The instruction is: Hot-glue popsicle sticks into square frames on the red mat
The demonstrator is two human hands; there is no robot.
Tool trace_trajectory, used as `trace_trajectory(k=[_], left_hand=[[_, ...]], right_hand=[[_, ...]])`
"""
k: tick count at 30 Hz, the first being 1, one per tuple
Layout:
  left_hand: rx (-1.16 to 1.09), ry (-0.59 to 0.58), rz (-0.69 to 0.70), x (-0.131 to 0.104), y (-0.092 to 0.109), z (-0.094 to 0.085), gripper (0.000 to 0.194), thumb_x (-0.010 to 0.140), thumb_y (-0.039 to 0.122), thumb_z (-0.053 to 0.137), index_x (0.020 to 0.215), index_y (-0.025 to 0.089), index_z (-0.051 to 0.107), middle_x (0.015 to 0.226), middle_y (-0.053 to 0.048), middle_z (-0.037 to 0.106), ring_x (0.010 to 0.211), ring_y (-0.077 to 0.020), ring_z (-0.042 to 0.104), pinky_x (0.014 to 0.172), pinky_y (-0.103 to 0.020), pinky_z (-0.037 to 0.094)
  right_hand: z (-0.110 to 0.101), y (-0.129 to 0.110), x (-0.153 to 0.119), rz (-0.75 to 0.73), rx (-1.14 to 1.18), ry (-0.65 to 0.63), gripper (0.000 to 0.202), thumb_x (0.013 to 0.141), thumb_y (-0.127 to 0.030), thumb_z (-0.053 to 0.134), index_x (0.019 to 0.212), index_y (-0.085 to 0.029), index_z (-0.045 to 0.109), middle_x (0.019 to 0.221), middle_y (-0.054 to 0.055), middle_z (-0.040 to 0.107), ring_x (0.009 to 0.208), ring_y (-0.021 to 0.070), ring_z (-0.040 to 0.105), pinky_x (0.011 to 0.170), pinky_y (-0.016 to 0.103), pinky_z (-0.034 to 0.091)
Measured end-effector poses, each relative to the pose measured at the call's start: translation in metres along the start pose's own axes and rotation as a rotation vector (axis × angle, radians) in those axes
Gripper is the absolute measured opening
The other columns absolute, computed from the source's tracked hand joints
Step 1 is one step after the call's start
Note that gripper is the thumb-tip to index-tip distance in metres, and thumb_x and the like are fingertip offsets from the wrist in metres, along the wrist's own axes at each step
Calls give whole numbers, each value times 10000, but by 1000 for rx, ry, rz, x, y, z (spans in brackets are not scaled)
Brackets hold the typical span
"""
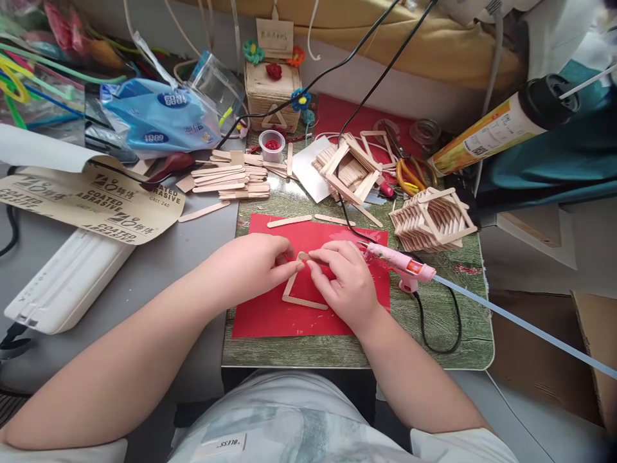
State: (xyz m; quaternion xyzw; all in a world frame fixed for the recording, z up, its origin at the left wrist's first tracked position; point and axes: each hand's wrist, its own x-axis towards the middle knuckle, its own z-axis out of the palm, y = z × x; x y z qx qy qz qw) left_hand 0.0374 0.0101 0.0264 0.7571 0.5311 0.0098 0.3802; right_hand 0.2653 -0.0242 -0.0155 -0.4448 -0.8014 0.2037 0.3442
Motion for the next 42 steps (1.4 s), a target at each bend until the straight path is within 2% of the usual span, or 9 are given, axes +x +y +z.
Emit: trace_trajectory(k=[5, 11, 16, 21, 28, 34, 42], left_hand=[[-96, 10, 70, -1, 6, 0, 291, 973, 438, 594, 778, 235, 668, 708, 39, 692, 599, -123, 516, 564, -267, 344], [-95, 45, 137, -10, 15, -1, 266, 947, 339, 590, 716, 227, 661, 674, 49, 672, 581, -104, 488, 569, -257, 323], [-104, 70, 196, -14, 16, -3, 251, 961, 344, 584, 762, 222, 676, 714, 37, 699, 597, -104, 507, 594, -250, 336], [-170, 41, 169, -14, 16, -4, 257, 1001, 414, 580, 878, 237, 719, 760, 38, 730, 641, -109, 569, 604, -247, 359], [-150, 97, 224, -15, 15, -3, 290, 1007, 355, 570, 780, 218, 686, 675, 40, 653, 599, -101, 502, 586, -257, 332], [-150, 136, 287, -14, 15, -1, 243, 995, 300, 572, 784, 211, 653, 696, 37, 654, 622, -103, 509, 597, -241, 348], [-105, 206, 359, -15, 14, 1, 237, 993, 271, 570, 777, 206, 645, 667, 29, 606, 634, -115, 498, 611, -247, 362]], right_hand=[[-5, -1, -3, -45, 12, 76, 244, 1004, -140, 669, 1227, -233, 698, 1054, 91, 706, 981, 250, 672, 889, 444, 563], [-11, -4, -3, -100, 10, 104, 274, 982, -125, 699, 1235, -231, 693, 1035, 87, 734, 949, 237, 685, 858, 424, 573], [-11, -5, -5, -115, 39, 107, 310, 962, -90, 703, 1236, -235, 696, 1030, 87, 763, 934, 238, 703, 845, 421, 588], [-11, -5, -5, -108, 62, 112, 341, 940, -62, 714, 1236, -231, 703, 1029, 90, 766, 920, 235, 706, 826, 413, 593], [-9, -5, -7, -65, 124, 107, 350, 962, -107, 724, 1289, -229, 704, 1041, 95, 767, 944, 236, 718, 857, 427, 610], [-9, -9, -4, -29, 209, 88, 284, 970, -88, 700, 1200, -253, 729, 995, 60, 782, 916, 220, 718, 845, 410, 606], [-9, -9, -6, -23, 251, 92, 276, 973, -81, 684, 1183, -255, 726, 987, 62, 785, 900, 222, 717, 829, 413, 602]])
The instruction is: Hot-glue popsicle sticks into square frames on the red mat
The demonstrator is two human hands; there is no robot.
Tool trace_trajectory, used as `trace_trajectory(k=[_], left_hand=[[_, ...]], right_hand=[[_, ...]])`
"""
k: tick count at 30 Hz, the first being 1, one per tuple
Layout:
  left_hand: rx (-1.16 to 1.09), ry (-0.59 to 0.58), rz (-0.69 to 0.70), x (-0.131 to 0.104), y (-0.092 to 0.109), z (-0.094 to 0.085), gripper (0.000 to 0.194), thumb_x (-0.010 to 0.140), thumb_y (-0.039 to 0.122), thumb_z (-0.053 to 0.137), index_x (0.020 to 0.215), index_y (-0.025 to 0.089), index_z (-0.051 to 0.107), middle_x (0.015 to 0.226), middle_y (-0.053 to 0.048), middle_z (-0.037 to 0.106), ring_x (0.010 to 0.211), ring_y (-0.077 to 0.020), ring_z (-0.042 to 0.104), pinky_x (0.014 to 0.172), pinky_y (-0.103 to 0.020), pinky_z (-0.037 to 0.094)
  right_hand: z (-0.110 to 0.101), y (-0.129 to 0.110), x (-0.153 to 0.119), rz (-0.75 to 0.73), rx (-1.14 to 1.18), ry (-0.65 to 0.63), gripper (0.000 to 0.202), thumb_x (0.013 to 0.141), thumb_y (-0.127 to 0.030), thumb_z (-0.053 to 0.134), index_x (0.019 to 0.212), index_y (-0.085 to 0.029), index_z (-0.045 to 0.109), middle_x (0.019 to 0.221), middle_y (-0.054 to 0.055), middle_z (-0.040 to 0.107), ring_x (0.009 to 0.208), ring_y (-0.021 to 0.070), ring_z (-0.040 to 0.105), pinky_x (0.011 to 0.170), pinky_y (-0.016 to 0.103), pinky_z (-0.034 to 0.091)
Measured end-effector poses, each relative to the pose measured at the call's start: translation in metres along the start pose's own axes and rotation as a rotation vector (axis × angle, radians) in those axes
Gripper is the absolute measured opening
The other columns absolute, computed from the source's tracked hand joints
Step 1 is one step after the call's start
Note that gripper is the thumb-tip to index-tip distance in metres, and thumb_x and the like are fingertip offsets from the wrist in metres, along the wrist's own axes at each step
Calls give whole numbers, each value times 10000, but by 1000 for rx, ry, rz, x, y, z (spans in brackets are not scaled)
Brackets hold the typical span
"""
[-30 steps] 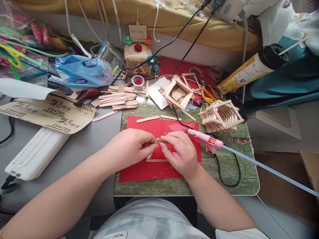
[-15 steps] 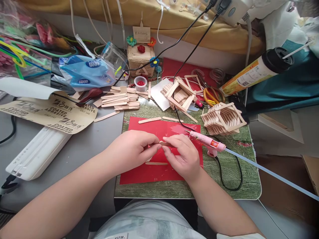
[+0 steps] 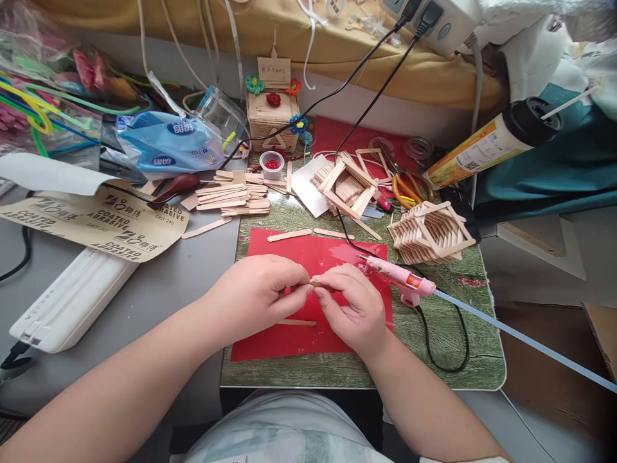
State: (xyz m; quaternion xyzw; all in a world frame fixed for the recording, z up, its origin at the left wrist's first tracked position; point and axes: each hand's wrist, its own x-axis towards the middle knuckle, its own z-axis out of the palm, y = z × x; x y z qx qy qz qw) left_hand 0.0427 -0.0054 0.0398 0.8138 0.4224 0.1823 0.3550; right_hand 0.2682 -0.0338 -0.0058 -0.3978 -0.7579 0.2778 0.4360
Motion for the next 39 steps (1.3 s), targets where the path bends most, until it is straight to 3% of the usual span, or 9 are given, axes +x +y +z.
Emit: trace_trajectory(k=[9, 17, 23, 30, 39], left_hand=[[25, 41, 60, -1, 1, 0, 253, 993, 248, 562, 758, 196, 638, 683, 12, 634, 683, -131, 532, 620, -271, 357], [28, -5, 74, 0, 2, -2, 238, 1008, 255, 532, 808, 199, 648, 708, 4, 647, 689, -138, 556, 623, -281, 350], [-56, 6, 50, 0, 5, 0, 198, 976, 243, 558, 800, 206, 641, 691, 25, 625, 625, -114, 500, 609, -251, 370], [-30, 118, 122, -1, 7, 6, 196, 955, 189, 561, 771, 197, 629, 653, 35, 598, 602, -99, 471, 585, -230, 361], [-36, 84, 89, -3, 5, 5, 235, 956, 203, 565, 722, 201, 578, 625, 37, 557, 574, -103, 417, 564, -248, 329]], right_hand=[[2, -1, 1, -5, 12, -1, 253, 984, -87, 669, 1173, -248, 720, 974, 63, 778, 868, 217, 706, 792, 409, 593], [0, 1, 0, -26, 1, -20, 282, 999, -90, 652, 1212, -263, 716, 993, 66, 773, 842, 211, 699, 768, 400, 590], [0, 1, -1, -7, 45, -11, 258, 998, -109, 657, 1190, -270, 719, 985, 67, 768, 848, 219, 707, 781, 411, 603], [4, -1, 2, -8, 95, 21, 219, 979, -86, 655, 1118, -248, 700, 930, 58, 737, 842, 212, 691, 749, 377, 593], [3, 2, 3, -6, 84, -44, 161, 1015, -136, 623, 1110, -250, 682, 929, 60, 734, 840, 216, 693, 750, 391, 591]])
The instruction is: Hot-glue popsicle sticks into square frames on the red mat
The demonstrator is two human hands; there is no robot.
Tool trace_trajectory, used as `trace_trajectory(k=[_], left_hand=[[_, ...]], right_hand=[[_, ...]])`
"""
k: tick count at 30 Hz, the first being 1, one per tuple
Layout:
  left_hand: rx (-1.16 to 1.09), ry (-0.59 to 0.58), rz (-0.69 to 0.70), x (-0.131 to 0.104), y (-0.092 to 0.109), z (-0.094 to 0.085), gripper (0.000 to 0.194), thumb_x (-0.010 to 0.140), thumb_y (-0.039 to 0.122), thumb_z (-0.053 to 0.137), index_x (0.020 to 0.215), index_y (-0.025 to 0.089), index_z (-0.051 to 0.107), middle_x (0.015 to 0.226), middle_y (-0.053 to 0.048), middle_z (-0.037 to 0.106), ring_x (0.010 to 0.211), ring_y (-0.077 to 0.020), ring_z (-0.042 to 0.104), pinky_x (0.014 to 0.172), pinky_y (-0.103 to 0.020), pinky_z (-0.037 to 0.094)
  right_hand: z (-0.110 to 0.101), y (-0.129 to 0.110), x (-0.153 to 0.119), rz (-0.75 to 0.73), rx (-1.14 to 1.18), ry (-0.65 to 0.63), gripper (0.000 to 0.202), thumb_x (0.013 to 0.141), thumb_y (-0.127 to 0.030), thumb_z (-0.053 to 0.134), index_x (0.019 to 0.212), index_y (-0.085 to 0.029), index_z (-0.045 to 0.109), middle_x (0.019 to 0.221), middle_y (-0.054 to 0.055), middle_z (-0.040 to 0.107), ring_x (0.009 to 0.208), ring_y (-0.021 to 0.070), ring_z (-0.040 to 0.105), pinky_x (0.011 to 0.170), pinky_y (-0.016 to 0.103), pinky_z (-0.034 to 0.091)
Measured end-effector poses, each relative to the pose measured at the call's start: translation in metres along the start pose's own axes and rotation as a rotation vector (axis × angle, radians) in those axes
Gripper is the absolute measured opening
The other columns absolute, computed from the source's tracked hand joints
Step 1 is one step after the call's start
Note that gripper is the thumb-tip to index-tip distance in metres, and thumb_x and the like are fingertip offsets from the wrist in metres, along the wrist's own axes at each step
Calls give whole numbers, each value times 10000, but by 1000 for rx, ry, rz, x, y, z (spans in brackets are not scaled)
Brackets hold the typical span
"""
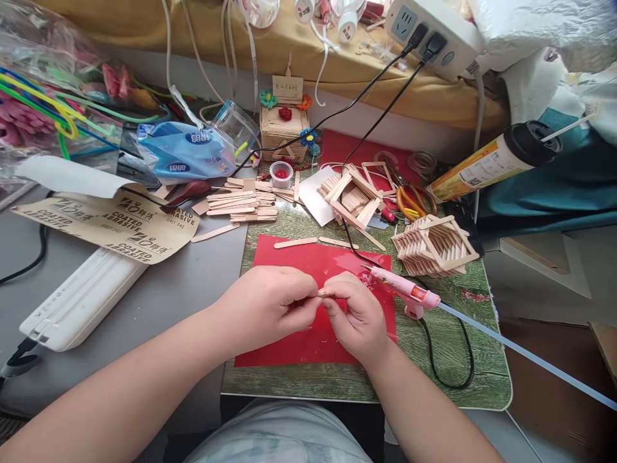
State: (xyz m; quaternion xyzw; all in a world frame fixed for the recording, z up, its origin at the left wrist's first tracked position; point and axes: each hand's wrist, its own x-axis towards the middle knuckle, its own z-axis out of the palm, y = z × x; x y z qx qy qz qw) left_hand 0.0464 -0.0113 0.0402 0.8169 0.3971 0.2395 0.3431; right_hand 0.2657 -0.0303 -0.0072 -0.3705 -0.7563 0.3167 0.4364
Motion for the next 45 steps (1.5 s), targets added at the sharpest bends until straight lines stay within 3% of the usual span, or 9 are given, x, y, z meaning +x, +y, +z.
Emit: trace_trajectory(k=[8, 18, 29, 45], left_hand=[[-23, 21, 22, 1, 1, 0, 229, 936, 175, 580, 711, 198, 549, 623, 53, 512, 581, -95, 395, 565, -243, 333], [-21, 29, 139, 0, 3, 1, 249, 965, 146, 544, 724, 204, 517, 636, 44, 470, 611, -106, 423, 586, -251, 354], [57, 11, 338, 1, -2, 1, 137, 1032, 150, 561, 931, 194, 642, 758, -16, 666, 644, -137, 512, 634, -284, 408], [64, -6, 387, 4, 3, -2, 148, 1028, 118, 555, 918, 200, 613, 736, -28, 647, 631, -155, 476, 622, -294, 387]], right_hand=[[-4, 0, 3, -37, -1, -25, 215, 1005, -95, 634, 1144, -249, 692, 962, 60, 751, 864, 206, 690, 782, 388, 582], [-8, 1, 2, -2, 126, 20, 326, 954, -180, 738, 1273, -249, 735, 1024, 83, 751, 930, 244, 698, 844, 442, 579], [-20, -5, 6, 100, 314, 5, 227, 863, -93, 797, 1019, -257, 820, 900, 43, 720, 804, 196, 668, 757, 370, 552], [-22, -6, 5, 185, 420, -57, 177, 878, -110, 794, 979, -255, 811, 886, 39, 728, 829, 196, 664, 785, 372, 556]])
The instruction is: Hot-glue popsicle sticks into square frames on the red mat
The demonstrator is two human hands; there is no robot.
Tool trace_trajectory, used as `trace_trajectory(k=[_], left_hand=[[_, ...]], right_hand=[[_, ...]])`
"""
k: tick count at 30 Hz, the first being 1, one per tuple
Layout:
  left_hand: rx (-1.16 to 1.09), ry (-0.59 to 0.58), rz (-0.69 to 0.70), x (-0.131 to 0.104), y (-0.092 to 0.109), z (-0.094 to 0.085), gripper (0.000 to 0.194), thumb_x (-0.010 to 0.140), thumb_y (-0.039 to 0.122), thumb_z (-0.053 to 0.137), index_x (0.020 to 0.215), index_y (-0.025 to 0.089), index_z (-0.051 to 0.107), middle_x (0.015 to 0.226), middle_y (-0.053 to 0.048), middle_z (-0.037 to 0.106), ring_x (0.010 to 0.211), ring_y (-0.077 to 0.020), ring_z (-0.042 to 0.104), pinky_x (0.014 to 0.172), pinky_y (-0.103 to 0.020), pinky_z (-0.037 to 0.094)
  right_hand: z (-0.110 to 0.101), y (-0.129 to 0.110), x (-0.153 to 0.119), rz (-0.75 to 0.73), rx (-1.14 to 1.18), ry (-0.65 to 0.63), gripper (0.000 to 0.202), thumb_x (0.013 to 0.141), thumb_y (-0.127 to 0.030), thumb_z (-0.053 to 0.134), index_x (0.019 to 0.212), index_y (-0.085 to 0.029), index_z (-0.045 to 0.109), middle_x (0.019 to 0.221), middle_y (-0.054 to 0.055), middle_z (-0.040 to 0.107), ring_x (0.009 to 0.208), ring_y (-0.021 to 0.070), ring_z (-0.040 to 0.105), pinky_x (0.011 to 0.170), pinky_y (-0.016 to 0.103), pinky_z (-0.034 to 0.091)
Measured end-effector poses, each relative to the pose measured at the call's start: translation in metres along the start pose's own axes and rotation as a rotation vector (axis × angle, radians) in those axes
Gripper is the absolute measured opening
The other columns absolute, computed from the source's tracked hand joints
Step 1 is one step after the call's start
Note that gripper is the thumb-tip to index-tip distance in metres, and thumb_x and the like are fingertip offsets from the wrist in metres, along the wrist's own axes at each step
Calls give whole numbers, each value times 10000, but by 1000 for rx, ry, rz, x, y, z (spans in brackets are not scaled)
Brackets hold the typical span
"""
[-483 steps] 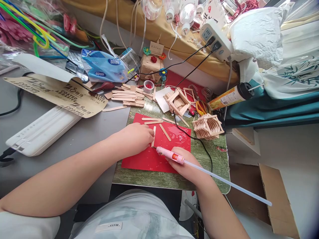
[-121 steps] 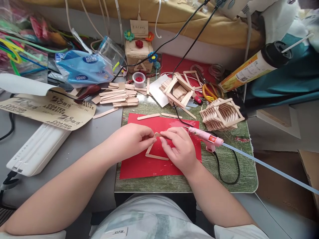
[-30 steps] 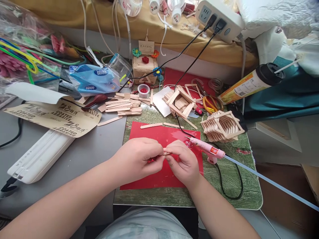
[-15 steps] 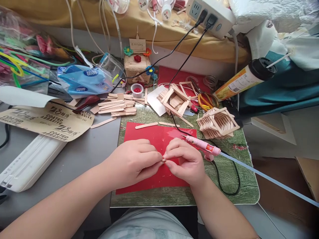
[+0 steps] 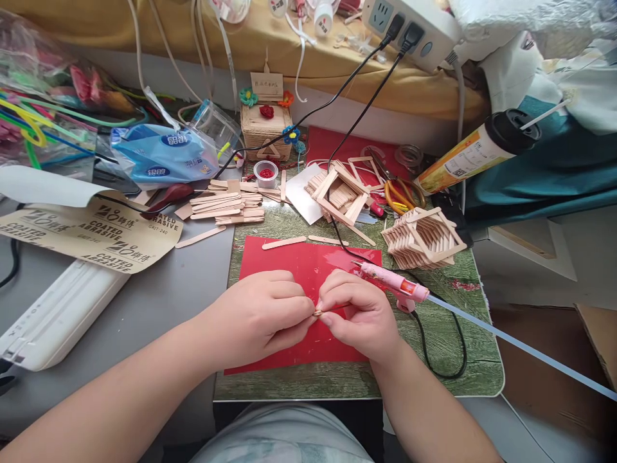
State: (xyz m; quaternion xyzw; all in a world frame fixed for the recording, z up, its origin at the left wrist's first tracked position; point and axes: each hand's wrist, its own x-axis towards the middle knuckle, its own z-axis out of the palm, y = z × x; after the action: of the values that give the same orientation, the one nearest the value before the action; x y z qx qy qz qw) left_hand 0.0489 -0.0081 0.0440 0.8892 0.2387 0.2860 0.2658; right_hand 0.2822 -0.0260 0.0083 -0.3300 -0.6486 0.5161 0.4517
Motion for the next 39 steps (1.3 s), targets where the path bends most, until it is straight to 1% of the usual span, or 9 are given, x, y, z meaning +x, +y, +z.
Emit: trace_trajectory(k=[8, 14, 18, 20, 22, 26, 32, 37, 39], left_hand=[[-32, 0, -47, -3, -4, 2, 156, 1022, 128, 559, 894, 196, 620, 738, -21, 637, 650, -149, 484, 643, -295, 402], [-121, 118, -224, -5, -8, 1, 131, 976, 146, 613, 858, 193, 649, 697, 17, 605, 667, -117, 511, 655, -244, 424], [-187, 200, -480, -2, -12, -5, 205, 999, 267, 626, 821, 186, 689, 681, 23, 623, 634, -103, 515, 617, -230, 414], [-238, 246, -641, -1, -17, -6, 278, 1007, 374, 633, 822, 182, 712, 700, 15, 642, 642, -109, 523, 615, -233, 417], [-286, 253, -777, 0, -23, -6, 344, 991, 476, 650, 834, 182, 739, 710, 9, 660, 653, -119, 539, 613, -235, 423], [-309, 88, -919, 1, -31, -4, 392, 941, 568, 681, 855, 198, 778, 675, 16, 688, 606, -121, 552, 568, -228, 418], [-113, -85, -884, 1, -37, 4, 363, 945, 537, 649, 832, 222, 789, 693, 3, 755, 570, -141, 603, 510, -248, 399], [225, -213, -850, -3, -41, 6, 382, 947, 491, 629, 692, 213, 684, 618, -20, 696, 532, -165, 541, 501, -299, 318], [259, -247, -754, -6, -39, 3, 332, 960, 456, 623, 739, 218, 687, 669, -18, 708, 585, -175, 570, 534, -303, 325]], right_hand=[[1, 0, 0, 19, -36, -3, 125, 920, -153, 773, 997, -250, 786, 906, 42, 719, 860, 203, 671, 815, 388, 571], [4, 9, -7, -182, -361, 309, 509, 903, -216, 773, 1393, -279, 653, 1185, 105, 684, 1079, 284, 656, 959, 505, 567], [0, 2, -10, -395, -625, 422, 289, 916, -180, 750, 1178, -292, 700, 1121, 75, 684, 1023, 271, 659, 942, 513, 569], [-1, -2, -9, -477, -676, 337, 139, 937, -184, 751, 1026, -272, 690, 989, 42, 691, 896, 234, 648, 884, 480, 566], [1, -4, -8, -493, -669, 174, 107, 957, -246, 773, 985, -252, 670, 925, 33, 701, 827, 215, 633, 828, 450, 550], [5, 3, -4, -399, -696, -110, 227, 957, -311, 803, 1137, -251, 678, 992, 63, 747, 876, 229, 649, 818, 437, 516], [4, 17, -3, -152, -692, -310, 119, 1000, -280, 737, 1103, -239, 694, 1078, 87, 734, 951, 240, 638, 873, 436, 503], [7, 22, -3, -77, -658, -365, 51, 1013, -214, 700, 1060, -233, 702, 1032, 69, 735, 936, 225, 623, 877, 415, 488], [9, 23, -3, -66, -660, -380, 43, 1005, -207, 709, 1044, -224, 702, 1012, 65, 731, 923, 222, 618, 875, 411, 482]])
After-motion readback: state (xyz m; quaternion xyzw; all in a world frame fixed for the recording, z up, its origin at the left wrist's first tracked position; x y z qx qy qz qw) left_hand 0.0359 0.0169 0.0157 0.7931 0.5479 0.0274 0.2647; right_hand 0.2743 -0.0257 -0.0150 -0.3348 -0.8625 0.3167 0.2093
